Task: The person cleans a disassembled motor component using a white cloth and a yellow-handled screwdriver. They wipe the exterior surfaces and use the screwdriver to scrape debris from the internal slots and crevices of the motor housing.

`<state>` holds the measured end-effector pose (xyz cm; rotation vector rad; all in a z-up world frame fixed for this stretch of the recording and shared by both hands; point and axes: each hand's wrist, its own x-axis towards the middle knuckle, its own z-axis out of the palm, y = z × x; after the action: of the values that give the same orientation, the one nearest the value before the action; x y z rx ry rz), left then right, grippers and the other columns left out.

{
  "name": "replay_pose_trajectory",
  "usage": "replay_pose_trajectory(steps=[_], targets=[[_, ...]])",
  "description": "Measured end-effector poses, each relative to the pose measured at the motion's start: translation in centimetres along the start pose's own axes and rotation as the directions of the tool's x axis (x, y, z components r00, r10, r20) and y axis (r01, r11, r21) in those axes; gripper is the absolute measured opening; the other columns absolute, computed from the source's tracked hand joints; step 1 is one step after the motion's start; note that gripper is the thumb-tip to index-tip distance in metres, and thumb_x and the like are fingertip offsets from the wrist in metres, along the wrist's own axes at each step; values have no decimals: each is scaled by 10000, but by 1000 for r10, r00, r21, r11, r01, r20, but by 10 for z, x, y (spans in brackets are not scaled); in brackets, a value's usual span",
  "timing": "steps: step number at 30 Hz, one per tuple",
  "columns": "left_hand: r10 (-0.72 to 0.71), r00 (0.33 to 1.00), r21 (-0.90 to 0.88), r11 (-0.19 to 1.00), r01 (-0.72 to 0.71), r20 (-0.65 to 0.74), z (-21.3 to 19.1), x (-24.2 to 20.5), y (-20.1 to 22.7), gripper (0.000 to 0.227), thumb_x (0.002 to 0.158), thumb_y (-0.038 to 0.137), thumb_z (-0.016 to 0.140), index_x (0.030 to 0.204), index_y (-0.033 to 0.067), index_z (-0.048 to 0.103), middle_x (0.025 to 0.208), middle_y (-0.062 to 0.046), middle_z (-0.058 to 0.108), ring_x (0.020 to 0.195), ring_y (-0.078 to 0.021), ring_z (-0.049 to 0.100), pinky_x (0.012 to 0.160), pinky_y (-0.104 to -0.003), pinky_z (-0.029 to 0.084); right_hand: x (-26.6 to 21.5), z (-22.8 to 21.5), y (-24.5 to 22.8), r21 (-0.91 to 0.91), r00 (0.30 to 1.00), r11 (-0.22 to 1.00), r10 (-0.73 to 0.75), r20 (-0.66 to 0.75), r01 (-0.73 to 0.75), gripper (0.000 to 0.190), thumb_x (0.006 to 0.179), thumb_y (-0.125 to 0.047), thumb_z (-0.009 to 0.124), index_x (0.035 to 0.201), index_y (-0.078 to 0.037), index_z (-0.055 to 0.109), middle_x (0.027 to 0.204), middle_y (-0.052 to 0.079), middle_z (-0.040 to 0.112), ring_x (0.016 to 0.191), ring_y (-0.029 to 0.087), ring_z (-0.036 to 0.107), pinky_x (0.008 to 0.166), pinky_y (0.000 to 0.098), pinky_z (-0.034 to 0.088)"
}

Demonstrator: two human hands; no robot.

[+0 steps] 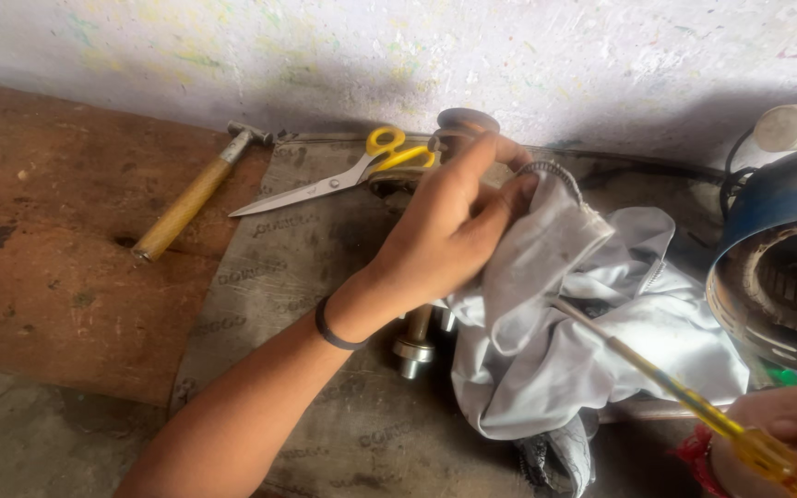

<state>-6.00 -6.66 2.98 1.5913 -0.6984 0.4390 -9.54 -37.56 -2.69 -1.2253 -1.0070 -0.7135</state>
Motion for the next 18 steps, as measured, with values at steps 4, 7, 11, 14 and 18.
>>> replay_pose_trajectory(steps=[4,7,11,14,18], targets=[[-7,1000,-63,998,7,1,0,-1,3,124,1051,-4,537,1175,-6,549,1041,-88,666,821,-152,737,616,-238,622,-8,-8,11,-66,984,994,73,-163,-85,189,1135,-104,586,1054,59,534,986,171,625,844,222,689,774,305,603],[40,998,-111,993,-35,42,1,-3,6,119,1102,44,526,1216,23,553,1030,-71,685,844,-128,738,695,-246,656,-4,-22,23,-95,959,985,117,-260,-146,203,1152,-107,579,1064,67,522,999,180,616,855,225,688,782,305,603],[92,994,81,993,-87,-54,8,-5,5,95,1036,96,562,1109,60,611,849,-54,665,677,-113,590,601,-251,470,2,-22,29,-138,940,972,138,-313,-189,223,1174,-112,570,1077,78,506,1018,193,604,870,230,686,793,305,603],[381,906,195,918,-347,-182,3,1,-2,94,1028,67,561,1088,100,626,962,-41,638,818,-100,596,718,-229,519,23,-1,20,-301,965,931,143,-221,-207,238,1191,-115,563,1087,87,494,1032,203,595,882,233,685,801,305,603],[341,915,-13,936,-352,-216,-7,6,-5,166,915,4,507,1028,78,603,939,-40,604,833,-98,581,735,-230,535,63,34,2,42,946,947,313,89,-317,218,973,-172,693,1089,4,637,1138,229,681,934,280,739,857,364,642]])
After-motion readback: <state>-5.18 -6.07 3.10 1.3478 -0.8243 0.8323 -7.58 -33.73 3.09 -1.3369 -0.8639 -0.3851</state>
